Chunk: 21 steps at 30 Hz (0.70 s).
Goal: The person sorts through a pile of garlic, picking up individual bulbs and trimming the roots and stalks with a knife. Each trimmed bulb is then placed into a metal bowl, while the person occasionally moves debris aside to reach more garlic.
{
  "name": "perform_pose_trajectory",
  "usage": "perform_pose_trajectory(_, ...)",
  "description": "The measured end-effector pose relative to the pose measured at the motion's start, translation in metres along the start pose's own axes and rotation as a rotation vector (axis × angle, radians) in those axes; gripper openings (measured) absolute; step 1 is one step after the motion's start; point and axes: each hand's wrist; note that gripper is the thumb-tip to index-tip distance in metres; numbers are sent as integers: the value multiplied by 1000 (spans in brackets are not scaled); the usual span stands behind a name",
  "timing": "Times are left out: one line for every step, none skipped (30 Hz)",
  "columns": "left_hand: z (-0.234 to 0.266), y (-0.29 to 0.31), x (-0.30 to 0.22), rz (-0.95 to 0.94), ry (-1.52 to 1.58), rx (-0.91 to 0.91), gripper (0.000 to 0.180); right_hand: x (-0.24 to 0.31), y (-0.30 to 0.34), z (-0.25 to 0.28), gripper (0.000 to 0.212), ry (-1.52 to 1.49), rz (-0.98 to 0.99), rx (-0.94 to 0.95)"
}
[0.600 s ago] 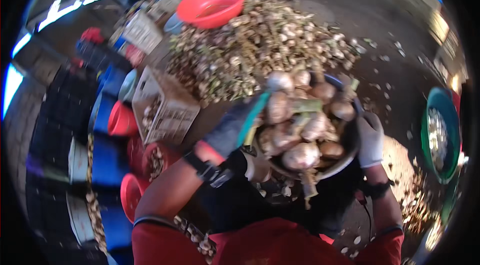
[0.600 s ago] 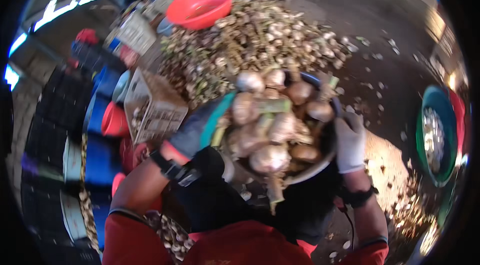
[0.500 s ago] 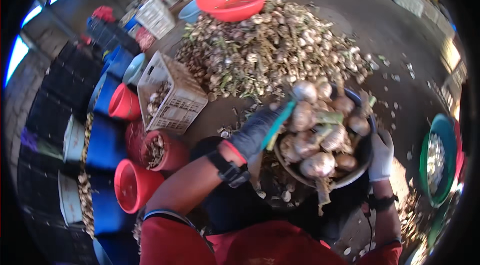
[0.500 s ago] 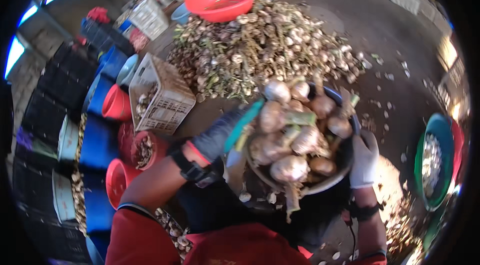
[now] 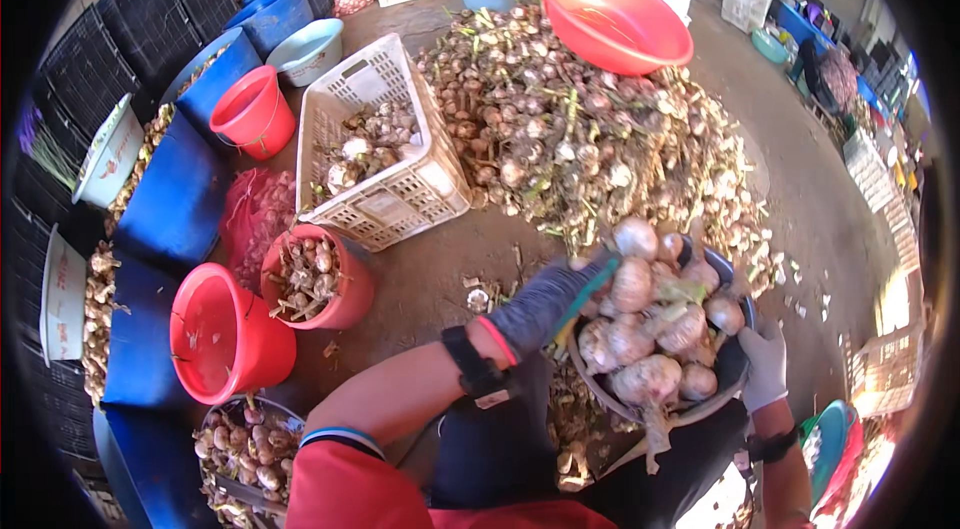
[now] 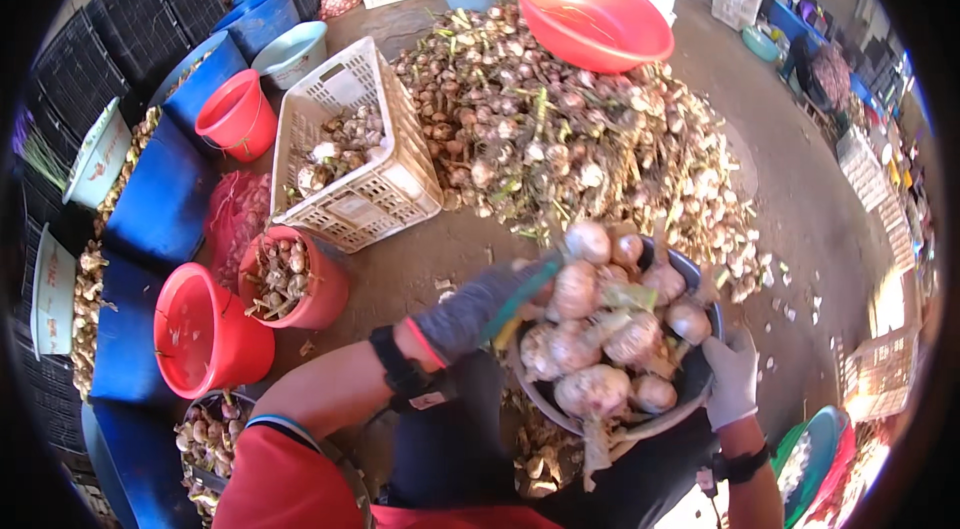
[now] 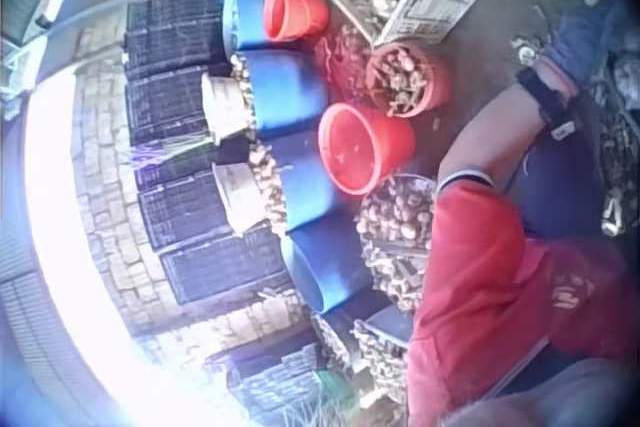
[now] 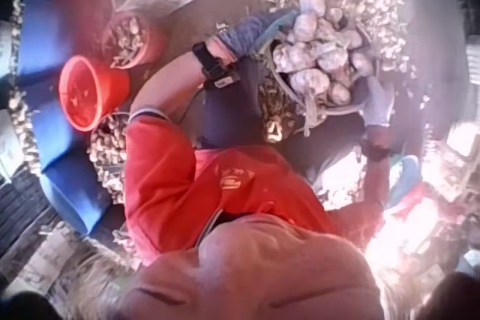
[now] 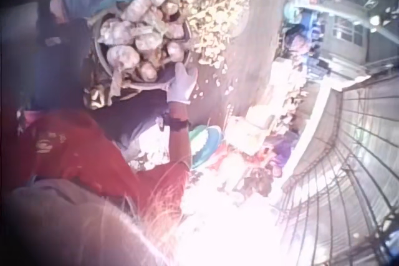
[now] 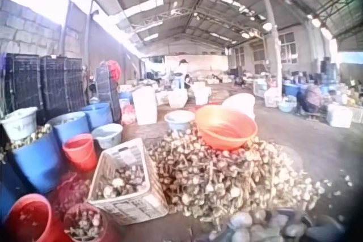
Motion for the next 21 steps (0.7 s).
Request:
perform_pose_trajectory(27, 8, -12, -164, 137, 72, 41, 10, -16, -23, 13, -81, 58, 103)
perform_pose_trajectory(44, 21, -36, -285, -28, 15, 41, 34, -30, -54, 15, -93, -7, 209)
perform_pose_trajectory(61, 34, -65, -402, -193, -45, 41, 52, -42, -87, 17, -11, 19, 206)
perform_pose_trajectory(87, 45, -90, -383, -116, -56, 42, 80, -53, -123, 24, 8, 2, 427)
perform_pose_trajectory(114, 45, -114, -353, -33, -53, 43, 89, -71, -154, 29, 28, 80, 481)
perform_pose_trajectory(131, 51, -149, -352, -104, -106, 45, 105, -83, -194, 21, -48, 133, 498)
perform_pose_trajectory(150, 64, -183, -345, -177, -180, 46, 127, -91, -239, 21, -122, 150, 525)
perform_pose_trajectory(173, 72, -205, -581, -438, -143, 48, 138, -113, -267, 21, -114, 246, 616)
perform_pose_trajectory(199, 75, -226, -818, -698, -97, 51, 148, -137, -295, 22, -104, 364, 593)
perform_pose_trajectory(238, 86, -259, -682, -682, -255, 52, 166, -158, -323, 24, 33, 483, 608)
perform_pose_trajectory(268, 102, -286, -538, -664, -432, 54, 182, -167, -363, 26, 20, 707, 535)
perform_pose_trajectory(280, 123, -300, -528, -560, -612, 55, 205, -153, -409, 26, 17, 650, 595)
perform_pose_trajectory(292, 125, -308, -520, -444, -737, 56, 220, -147, -442, 24, 9, 739, 636)
perform_pose_trajectory(309, 102, -305, -509, -430, -690, 56, 228, -158, -463, 22, 181, 809, 559)
perform_pose_trajectory(322, 97, -300, -577, -506, -812, 56, 220, -184, -498, 21, 277, 1297, 401)
perform_pose_trajectory(342, 99, -288, -638, -576, -956, 56, 207, -181, -532, 19, 586, 1688, 210)
perform_pose_trajectory(365, 99, -268, -661, -602, -964, 55, 185, -177, -554, 20, 851, 1832, 461)
perform_pose_trajectory(394, 90, -241, -692, -627, -963, 54, 163, -160, -584, 19, 736, 1694, 479)
perform_pose_trajectory(443, 101, -211, -587, -871, -954, 51, 131, -156, -606, 18, 852, 1629, 506)
perform_pose_trajectory(455, 99, -182, -329, -891, -1000, 59, 111, -148, -614, 17, 1248, 1760, 538)
perform_pose_trajectory(494, 109, -130, -416, -910, -1241, 61, 88, -133, -633, 19, 1059, 1791, 669)
Point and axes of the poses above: each hand's wrist, its own y-axis away from the middle knuckle, its own z-axis out of the back of the hand, x = y × z
